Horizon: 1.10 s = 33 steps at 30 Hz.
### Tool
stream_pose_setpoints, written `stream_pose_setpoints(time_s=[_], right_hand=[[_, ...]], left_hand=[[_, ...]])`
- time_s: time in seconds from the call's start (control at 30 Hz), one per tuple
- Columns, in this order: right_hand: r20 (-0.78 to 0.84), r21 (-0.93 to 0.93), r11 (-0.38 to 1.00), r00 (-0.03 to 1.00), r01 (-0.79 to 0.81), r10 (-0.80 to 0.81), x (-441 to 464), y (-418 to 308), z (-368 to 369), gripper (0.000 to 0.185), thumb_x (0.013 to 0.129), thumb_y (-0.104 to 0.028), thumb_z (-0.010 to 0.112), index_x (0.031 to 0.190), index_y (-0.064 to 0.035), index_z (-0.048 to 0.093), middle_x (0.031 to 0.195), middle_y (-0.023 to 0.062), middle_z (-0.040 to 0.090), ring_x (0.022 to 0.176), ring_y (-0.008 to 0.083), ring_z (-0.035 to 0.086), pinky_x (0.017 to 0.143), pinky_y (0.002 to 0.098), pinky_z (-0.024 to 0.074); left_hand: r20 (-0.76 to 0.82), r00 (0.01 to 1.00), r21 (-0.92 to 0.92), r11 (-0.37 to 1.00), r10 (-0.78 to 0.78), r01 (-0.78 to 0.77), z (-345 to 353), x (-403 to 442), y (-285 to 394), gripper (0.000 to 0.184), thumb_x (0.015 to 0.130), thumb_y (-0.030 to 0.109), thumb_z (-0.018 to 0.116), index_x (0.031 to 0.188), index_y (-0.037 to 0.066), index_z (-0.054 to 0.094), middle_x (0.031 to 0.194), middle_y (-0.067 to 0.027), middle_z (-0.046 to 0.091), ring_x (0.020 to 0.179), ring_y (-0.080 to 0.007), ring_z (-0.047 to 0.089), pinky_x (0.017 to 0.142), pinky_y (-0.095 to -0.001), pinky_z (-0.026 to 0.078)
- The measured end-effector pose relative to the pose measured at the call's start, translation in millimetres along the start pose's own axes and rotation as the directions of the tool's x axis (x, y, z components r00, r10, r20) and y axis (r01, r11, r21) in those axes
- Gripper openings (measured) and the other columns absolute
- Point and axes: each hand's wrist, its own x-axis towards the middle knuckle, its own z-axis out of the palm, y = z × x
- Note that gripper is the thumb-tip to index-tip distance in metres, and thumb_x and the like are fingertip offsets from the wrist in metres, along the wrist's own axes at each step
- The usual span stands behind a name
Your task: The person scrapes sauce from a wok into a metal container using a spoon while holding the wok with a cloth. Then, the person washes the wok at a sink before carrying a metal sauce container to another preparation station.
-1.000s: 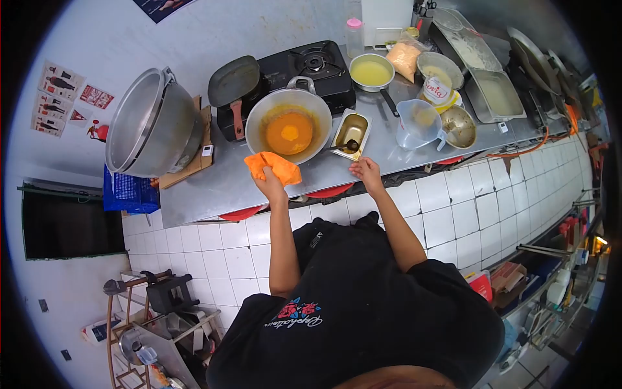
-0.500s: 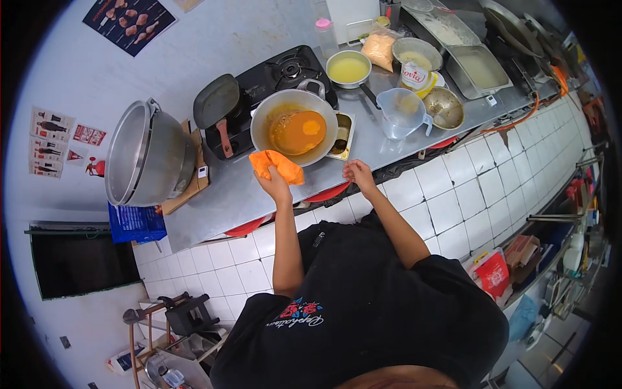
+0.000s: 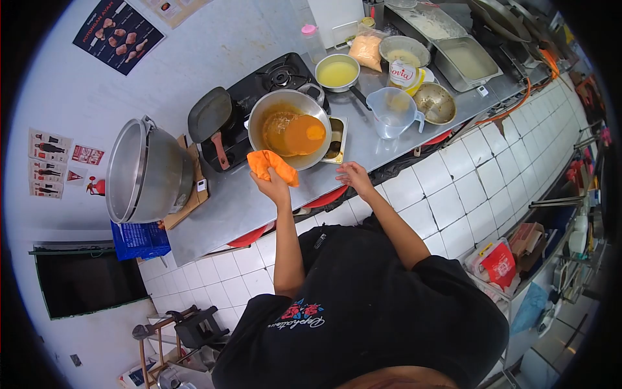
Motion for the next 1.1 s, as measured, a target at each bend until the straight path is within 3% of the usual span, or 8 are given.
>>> stream_pose_setpoints(time_s=[0.17,0.27,0.6,1.1], right_hand=[[0.048,0.097,0.995,0.999,0.005,-0.01,6,-2,12,0.025,0.101,-0.029,0.053,0.113,-0.0071,0.053,0.11,0.0103,0.067,0.091,0.0193,0.069,0.079,0.027,0.0517],[0.039,0.097,0.994,0.998,0.042,-0.046,11,2,14,0.021,0.102,-0.028,0.053,0.109,-0.0078,0.053,0.109,0.0105,0.067,0.091,0.019,0.069,0.08,0.0272,0.0518],[-0.049,0.112,0.993,0.998,0.044,-0.038,22,4,13,0.011,0.099,-0.019,0.053,0.101,-0.0087,0.053,0.093,0.0076,0.066,0.087,0.0184,0.07,0.073,0.0259,0.0527],[-0.037,0.126,0.991,0.998,0.05,-0.046,20,8,9,0.009,0.099,-0.018,0.052,0.099,-0.0087,0.053,0.09,0.0062,0.065,0.081,0.0157,0.067,0.074,0.0258,0.053]], left_hand=[[-0.008,0.999,-0.023,0.999,0.048,-0.048,5,1,5,0.027,0.089,0.001,0.052,0.115,-0.005,0.047,0.107,-0.0205,0.061,0.097,-0.0326,0.062,0.087,-0.0412,0.047],[0.003,0.999,0.028,0.999,0.042,-0.042,6,1,7,0.025,0.09,0.002,0.049,0.114,-0.003,0.049,0.108,-0.0162,0.06,0.1,-0.0274,0.061,0.089,-0.039,0.046],[0.004,0.997,0.048,0.996,0.071,-0.071,10,4,10,0.024,0.089,0.002,0.052,0.112,-0.004,0.048,0.107,-0.0182,0.06,0.1,-0.0305,0.06,0.089,-0.0402,0.045],[0.012,0.988,0.097,0.983,0.154,-0.154,29,6,13,0.02,0.09,0.001,0.054,0.107,-0.004,0.046,0.103,-0.0174,0.057,0.097,-0.0304,0.058,0.087,-0.0403,0.044]])
